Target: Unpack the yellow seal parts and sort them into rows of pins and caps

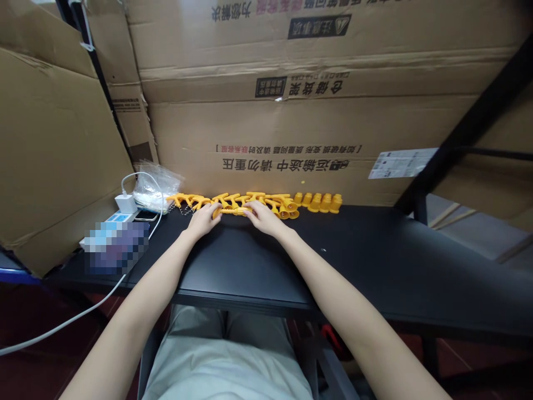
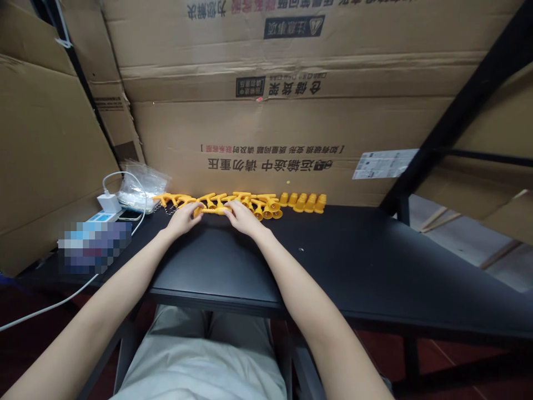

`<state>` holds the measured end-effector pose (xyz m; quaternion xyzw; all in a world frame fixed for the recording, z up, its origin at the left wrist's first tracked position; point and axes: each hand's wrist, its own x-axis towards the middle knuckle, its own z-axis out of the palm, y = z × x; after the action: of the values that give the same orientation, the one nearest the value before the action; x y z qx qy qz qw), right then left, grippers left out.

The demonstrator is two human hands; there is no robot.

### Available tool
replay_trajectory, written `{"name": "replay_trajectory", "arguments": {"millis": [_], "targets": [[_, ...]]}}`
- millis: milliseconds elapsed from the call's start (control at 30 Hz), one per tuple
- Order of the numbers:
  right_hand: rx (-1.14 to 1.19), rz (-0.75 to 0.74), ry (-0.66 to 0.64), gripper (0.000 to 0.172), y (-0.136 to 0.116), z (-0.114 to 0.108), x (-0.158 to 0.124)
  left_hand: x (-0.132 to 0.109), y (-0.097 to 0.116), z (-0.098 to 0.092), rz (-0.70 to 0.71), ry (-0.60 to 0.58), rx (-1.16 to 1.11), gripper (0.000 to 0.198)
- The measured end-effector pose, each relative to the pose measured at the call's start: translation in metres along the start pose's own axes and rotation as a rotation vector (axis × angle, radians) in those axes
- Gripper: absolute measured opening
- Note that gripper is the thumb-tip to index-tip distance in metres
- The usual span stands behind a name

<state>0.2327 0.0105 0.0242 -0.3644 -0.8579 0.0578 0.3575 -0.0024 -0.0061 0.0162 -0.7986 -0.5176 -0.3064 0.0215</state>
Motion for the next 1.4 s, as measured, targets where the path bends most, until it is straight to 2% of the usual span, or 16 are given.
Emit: {"name": "replay_trajectory", "arguments": {"millis": [133, 300, 500, 633, 733, 833, 933, 1000, 1100, 1267, 1333, 1400], "targets": [[0.046, 0.051, 0.007, 0.025, -0.002, -0.002, 0.001, 0.0, 0.001, -0.001, -0.005, -0.001, 0.009, 0.026], [0.282, 0.131, 0.0, 0.039, 0.004, -0.007, 0.003, 0.001, 0.001, -0.001, -0.072, 0.027, 0.015, 0.028], [0.52, 0.281, 0.029, 0.033, 0.002, -0.013, 0.003, 0.002, 0.001, -0.002, -0.046, 0.032, 0.017, 0.028], [0.535, 0.454, 0.018, 0.052, -0.005, -0.012, 0.005, 0.001, 0.005, -0.004, -0.026, 0.062, 0.006, 0.028], [0.52, 0.553, 0.005, 0.059, -0.007, -0.014, 0.006, 0.001, 0.007, -0.004, -0.02, 0.066, -0.004, 0.027], [0.538, 0.536, -0.057, 0.056, -0.007, -0.021, 0.005, 0.001, 0.006, -0.003, -0.035, 0.063, -0.006, 0.027], [0.576, 0.412, -0.117, 0.042, -0.007, -0.029, 0.002, 0.001, 0.004, -0.002, -0.047, 0.059, -0.005, 0.027], [0.593, 0.36, -0.115, 0.047, -0.008, -0.03, 0.001, 0.001, 0.003, -0.002, -0.037, 0.063, -0.008, 0.027], [0.596, 0.398, -0.108, 0.042, -0.009, -0.025, 0.001, 0.001, 0.005, -0.004, 0.005, 0.069, -0.009, 0.027], [0.543, 0.577, -0.068, 0.061, -0.009, -0.016, 0.003, 0.001, 0.011, -0.006, 0.01, 0.071, -0.001, 0.028], [0.554, 0.571, -0.079, 0.056, -0.009, -0.018, 0.003, 0.001, 0.013, -0.006, -0.019, 0.068, 0.005, 0.028], [0.589, 0.491, -0.093, 0.045, -0.009, -0.022, 0.002, 0.001, 0.013, -0.006, -0.043, 0.067, 0.01, 0.027]]}}
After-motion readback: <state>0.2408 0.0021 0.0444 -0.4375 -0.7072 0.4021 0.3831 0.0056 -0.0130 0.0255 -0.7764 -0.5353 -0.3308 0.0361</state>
